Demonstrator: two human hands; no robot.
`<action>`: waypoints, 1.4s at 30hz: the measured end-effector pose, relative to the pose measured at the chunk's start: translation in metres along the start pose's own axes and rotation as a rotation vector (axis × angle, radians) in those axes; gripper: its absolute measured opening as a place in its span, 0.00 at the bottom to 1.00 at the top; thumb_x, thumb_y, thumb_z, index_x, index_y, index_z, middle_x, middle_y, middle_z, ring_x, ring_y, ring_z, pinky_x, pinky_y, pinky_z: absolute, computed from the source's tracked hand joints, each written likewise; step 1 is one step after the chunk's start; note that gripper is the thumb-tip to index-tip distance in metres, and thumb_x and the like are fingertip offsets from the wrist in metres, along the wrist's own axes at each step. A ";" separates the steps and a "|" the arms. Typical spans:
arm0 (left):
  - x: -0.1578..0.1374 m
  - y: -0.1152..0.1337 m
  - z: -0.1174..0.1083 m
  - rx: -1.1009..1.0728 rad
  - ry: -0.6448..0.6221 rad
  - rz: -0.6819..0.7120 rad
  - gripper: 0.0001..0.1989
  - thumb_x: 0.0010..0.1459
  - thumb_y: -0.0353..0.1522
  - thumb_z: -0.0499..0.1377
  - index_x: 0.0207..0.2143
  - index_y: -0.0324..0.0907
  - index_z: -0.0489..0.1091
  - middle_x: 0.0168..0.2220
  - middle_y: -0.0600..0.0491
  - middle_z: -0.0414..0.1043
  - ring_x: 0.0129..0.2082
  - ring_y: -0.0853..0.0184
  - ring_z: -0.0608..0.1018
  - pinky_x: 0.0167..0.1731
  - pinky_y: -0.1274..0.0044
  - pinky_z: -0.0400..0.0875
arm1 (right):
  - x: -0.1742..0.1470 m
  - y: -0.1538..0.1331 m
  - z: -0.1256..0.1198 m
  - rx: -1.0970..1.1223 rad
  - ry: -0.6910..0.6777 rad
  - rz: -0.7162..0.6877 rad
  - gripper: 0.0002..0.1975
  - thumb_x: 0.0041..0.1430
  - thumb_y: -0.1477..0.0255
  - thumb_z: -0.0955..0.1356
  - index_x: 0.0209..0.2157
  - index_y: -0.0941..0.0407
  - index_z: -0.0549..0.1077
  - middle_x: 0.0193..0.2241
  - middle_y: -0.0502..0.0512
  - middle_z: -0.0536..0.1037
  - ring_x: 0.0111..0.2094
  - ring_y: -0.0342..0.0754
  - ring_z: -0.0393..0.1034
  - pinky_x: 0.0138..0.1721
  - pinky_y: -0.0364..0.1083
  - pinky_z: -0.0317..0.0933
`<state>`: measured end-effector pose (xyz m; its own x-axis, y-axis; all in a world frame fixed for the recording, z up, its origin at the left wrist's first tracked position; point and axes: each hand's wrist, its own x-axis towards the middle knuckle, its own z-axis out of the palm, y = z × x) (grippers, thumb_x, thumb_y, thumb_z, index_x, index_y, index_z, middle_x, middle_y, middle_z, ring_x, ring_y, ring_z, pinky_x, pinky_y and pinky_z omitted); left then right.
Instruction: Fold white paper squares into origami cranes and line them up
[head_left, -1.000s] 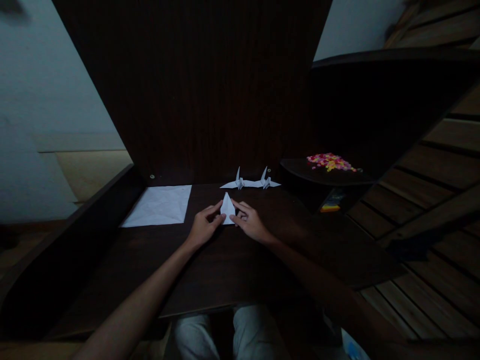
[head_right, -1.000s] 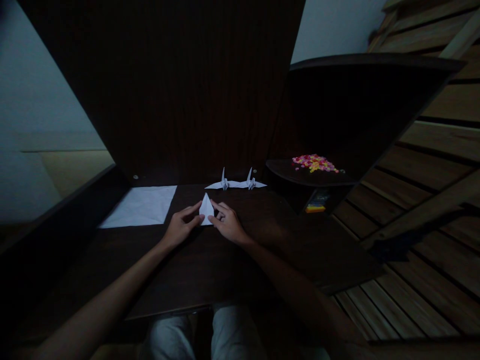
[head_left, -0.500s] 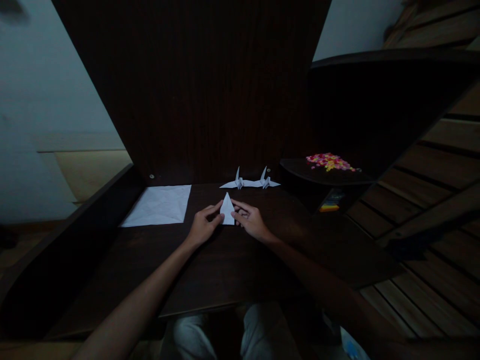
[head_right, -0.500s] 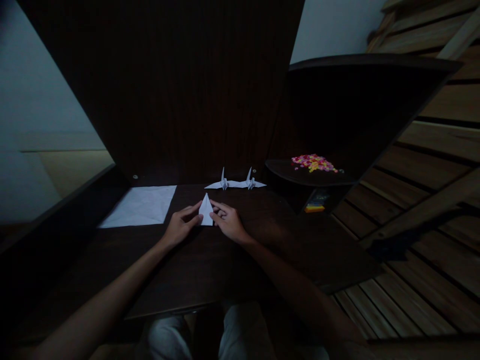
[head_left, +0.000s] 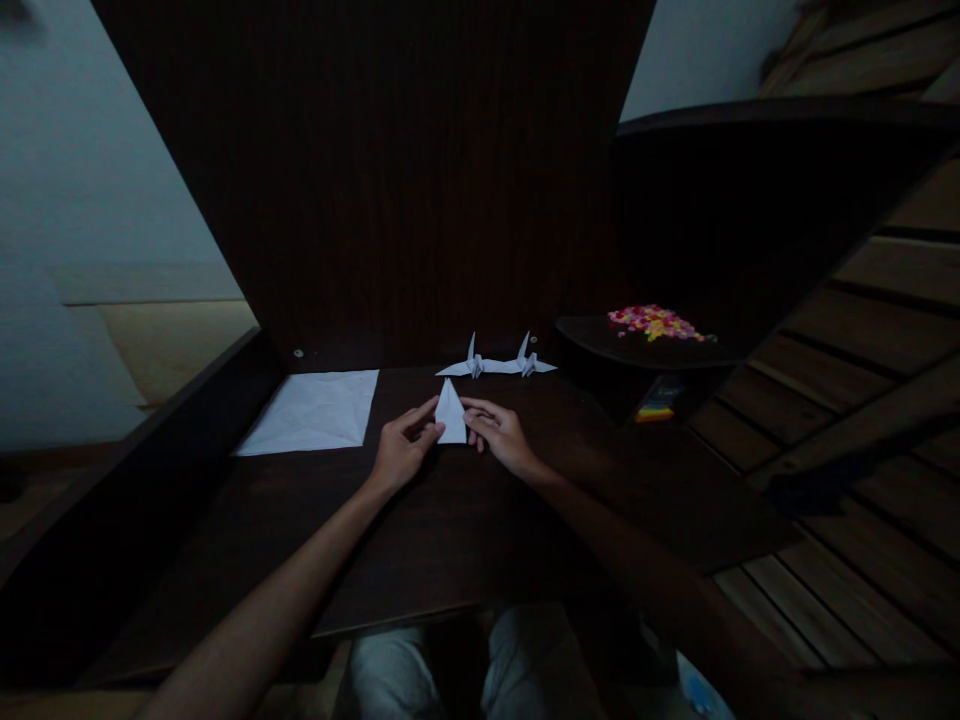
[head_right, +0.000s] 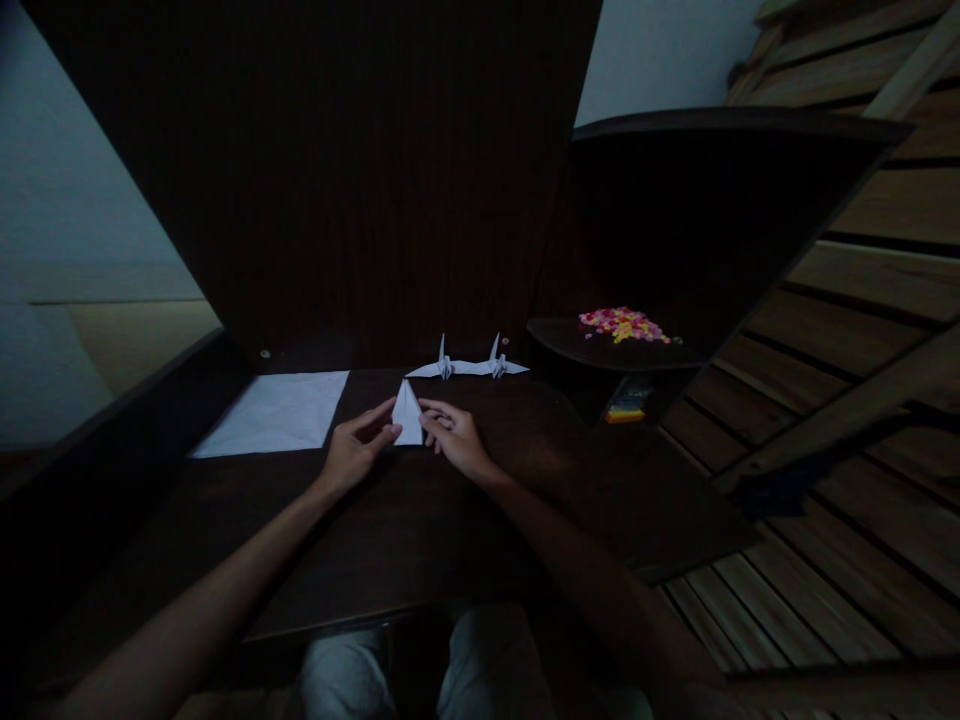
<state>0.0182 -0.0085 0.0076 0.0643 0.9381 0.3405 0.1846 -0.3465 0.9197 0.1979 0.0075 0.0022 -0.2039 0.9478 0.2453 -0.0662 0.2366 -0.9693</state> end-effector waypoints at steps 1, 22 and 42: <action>0.000 0.000 0.000 -0.001 0.014 -0.001 0.27 0.51 0.38 0.62 0.53 0.39 0.69 0.44 0.46 0.75 0.39 0.63 0.76 0.41 0.70 0.72 | 0.001 0.000 0.000 0.004 -0.019 0.017 0.21 0.51 0.64 0.69 0.46 0.59 0.73 0.25 0.51 0.73 0.20 0.38 0.65 0.15 0.37 0.57; -0.001 0.014 0.000 0.009 -0.034 0.043 0.16 0.47 0.40 0.65 0.36 0.39 0.76 0.42 0.46 0.75 0.43 0.60 0.77 0.45 0.68 0.71 | -0.003 0.000 0.006 0.104 -0.065 -0.049 0.18 0.47 0.63 0.73 0.39 0.56 0.74 0.33 0.54 0.77 0.32 0.46 0.73 0.26 0.44 0.73; 0.002 0.004 -0.001 -0.076 0.046 -0.022 0.20 0.49 0.37 0.64 0.43 0.38 0.72 0.42 0.45 0.77 0.42 0.59 0.78 0.45 0.66 0.72 | 0.001 0.004 0.001 0.162 -0.052 -0.014 0.18 0.46 0.62 0.73 0.38 0.56 0.74 0.34 0.54 0.75 0.34 0.48 0.73 0.26 0.46 0.74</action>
<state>0.0182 -0.0082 0.0116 0.0152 0.9449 0.3269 0.1100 -0.3265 0.9388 0.1968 0.0098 -0.0015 -0.2519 0.9311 0.2637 -0.2254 0.2085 -0.9517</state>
